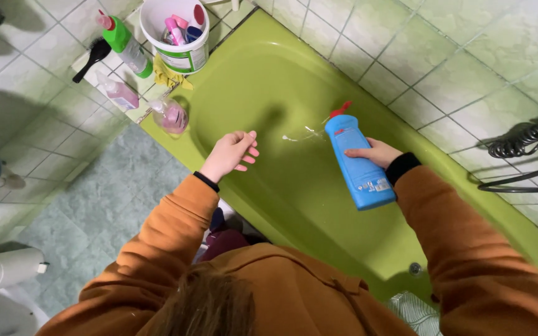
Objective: The person rinses a green bathtub with a handheld shower head, applies liquid from a blue bottle, and then scrubs the surface using a mesh sponge and a small brush.
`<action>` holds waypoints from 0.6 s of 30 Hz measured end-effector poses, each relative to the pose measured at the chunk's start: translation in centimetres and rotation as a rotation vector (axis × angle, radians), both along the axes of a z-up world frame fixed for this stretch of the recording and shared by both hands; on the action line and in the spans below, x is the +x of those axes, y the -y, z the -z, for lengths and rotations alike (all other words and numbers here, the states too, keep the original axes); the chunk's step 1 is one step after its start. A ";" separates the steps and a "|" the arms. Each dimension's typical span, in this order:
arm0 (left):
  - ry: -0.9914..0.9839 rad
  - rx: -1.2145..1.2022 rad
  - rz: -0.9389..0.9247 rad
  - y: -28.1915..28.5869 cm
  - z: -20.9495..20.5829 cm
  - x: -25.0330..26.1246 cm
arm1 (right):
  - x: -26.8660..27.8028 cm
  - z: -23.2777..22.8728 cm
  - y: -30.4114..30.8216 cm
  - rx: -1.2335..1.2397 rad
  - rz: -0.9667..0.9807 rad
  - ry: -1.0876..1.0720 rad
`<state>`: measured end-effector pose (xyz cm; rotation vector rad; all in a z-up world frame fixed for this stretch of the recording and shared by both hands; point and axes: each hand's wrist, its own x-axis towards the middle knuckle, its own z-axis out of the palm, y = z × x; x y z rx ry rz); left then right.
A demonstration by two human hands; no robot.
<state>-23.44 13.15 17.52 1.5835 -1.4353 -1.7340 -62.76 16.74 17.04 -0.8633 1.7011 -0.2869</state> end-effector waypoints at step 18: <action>-0.102 -0.114 0.310 2.5 -2.6 -7.7 | -7.3 -1.7 -24.4 -0.251 0.788 -0.230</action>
